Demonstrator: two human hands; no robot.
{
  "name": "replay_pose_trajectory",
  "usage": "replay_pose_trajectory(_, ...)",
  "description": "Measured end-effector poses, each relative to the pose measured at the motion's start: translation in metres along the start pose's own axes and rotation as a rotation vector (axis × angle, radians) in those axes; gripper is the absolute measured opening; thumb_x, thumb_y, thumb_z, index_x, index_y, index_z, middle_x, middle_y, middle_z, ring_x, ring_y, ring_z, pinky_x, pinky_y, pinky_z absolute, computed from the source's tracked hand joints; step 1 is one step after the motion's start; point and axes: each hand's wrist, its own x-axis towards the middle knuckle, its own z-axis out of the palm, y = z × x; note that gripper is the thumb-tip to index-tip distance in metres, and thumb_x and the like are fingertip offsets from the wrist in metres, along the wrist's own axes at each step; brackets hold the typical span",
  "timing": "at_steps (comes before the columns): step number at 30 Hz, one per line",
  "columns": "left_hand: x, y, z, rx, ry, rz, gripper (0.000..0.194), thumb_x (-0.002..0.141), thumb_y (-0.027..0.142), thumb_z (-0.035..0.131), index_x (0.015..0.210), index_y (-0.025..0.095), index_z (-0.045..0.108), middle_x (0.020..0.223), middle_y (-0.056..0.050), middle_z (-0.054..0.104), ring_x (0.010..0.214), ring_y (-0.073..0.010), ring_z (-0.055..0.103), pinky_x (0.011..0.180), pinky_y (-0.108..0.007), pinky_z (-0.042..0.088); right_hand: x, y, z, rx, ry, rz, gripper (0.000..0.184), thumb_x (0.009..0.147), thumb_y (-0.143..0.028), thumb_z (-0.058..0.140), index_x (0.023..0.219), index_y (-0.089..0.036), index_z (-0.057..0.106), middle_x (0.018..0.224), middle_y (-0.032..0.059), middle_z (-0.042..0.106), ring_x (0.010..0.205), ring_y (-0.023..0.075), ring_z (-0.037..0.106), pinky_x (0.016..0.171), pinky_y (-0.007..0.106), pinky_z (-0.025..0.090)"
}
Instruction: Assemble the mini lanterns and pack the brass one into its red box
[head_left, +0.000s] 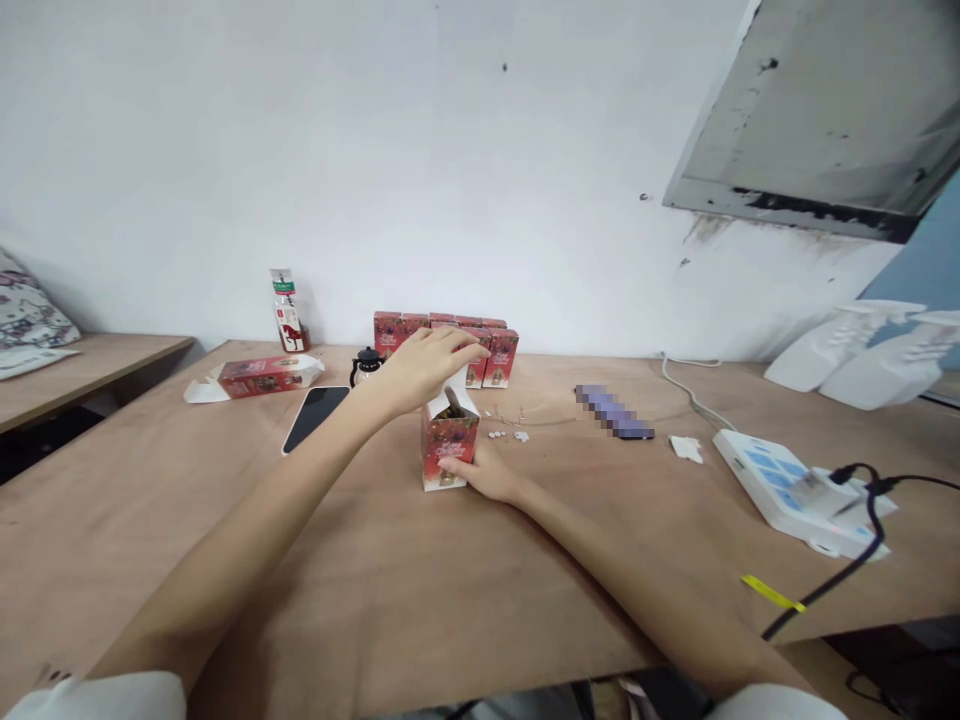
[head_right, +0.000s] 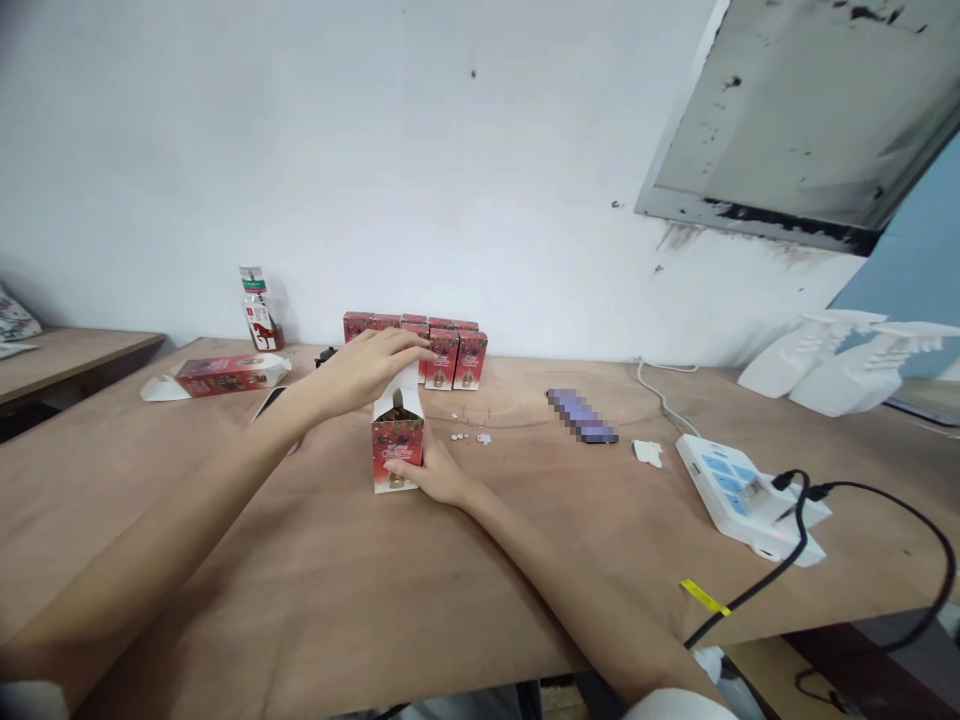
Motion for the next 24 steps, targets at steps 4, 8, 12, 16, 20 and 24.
replay_pose_trajectory(4, 0.005, -0.007, 0.021, 0.103, 0.063, -0.013, 0.029, 0.082, 0.002, 0.037, 0.094, 0.014, 0.061, 0.108, -0.014, 0.059, 0.1, -0.0241, 0.053, 0.077, -0.034, 0.039, 0.0, 0.0, 0.0, -0.004, -0.003, -0.011, 0.049, 0.075, -0.049, 0.06, 0.11, -0.018, 0.05, 0.107, 0.0089, 0.063, 0.098, 0.024, 0.059, 0.088, 0.042, 0.045)
replay_pose_trajectory(8, 0.003, -0.014, 0.026, -0.071, -0.161, -0.059, 0.024, 0.084, 0.008, 0.041, 0.093, 0.016, 0.062, 0.099, -0.008, 0.064, 0.082, -0.0175, 0.059, 0.066, -0.027, 0.039, 0.0, 0.001, 0.001, -0.007, 0.012, -0.014, 0.043, 0.076, -0.049, 0.057, 0.105, -0.018, 0.051, 0.106, 0.0087, 0.062, 0.096, 0.0232, 0.059, 0.087, 0.042, 0.045)
replay_pose_trajectory(12, -0.001, -0.018, 0.013, -0.282, -0.199, -0.051, 0.016, 0.085, 0.017, 0.047, 0.091, 0.017, 0.062, 0.096, -0.005, 0.067, 0.084, -0.0157, 0.061, 0.07, -0.025, 0.041, 0.0, 0.002, 0.001, -0.016, 0.013, -0.01, 0.049, 0.075, -0.049, 0.059, 0.111, -0.018, 0.048, 0.104, 0.0083, 0.063, 0.096, 0.0234, 0.059, 0.088, 0.043, 0.045)
replay_pose_trajectory(16, -0.005, -0.02, -0.003, -0.474, -0.205, 0.014, 0.013, 0.083, 0.023, 0.053, 0.088, 0.017, 0.063, 0.091, -0.004, 0.069, 0.082, -0.0149, 0.062, 0.072, -0.024, 0.042, 0.0, 0.0, 0.001, -0.013, -0.012, -0.012, 0.05, 0.077, -0.05, 0.058, 0.114, -0.018, 0.047, 0.109, 0.0096, 0.061, 0.099, 0.0238, 0.058, 0.091, 0.044, 0.043)
replay_pose_trajectory(20, -0.009, -0.022, -0.012, -0.6, -0.26, -0.055, 0.026, 0.079, 0.028, 0.059, 0.103, 0.017, 0.056, 0.087, -0.002, 0.07, 0.077, -0.0141, 0.064, 0.066, -0.023, 0.044, -0.001, -0.005, 0.001, -0.013, -0.01, -0.02, 0.052, 0.074, -0.047, 0.061, 0.114, -0.017, 0.048, 0.114, 0.0109, 0.059, 0.104, 0.0249, 0.056, 0.095, 0.044, 0.042)
replay_pose_trajectory(24, -0.011, -0.021, -0.018, -0.583, -0.282, -0.086, 0.031, 0.079, 0.024, 0.056, 0.109, 0.017, 0.051, 0.091, -0.003, 0.069, 0.077, -0.0134, 0.063, 0.067, -0.022, 0.044, -0.001, -0.007, 0.002, 0.003, 0.004, -0.029, 0.054, 0.073, -0.044, 0.064, 0.117, -0.019, 0.046, 0.117, 0.0094, 0.058, 0.106, 0.0242, 0.055, 0.095, 0.043, 0.042)
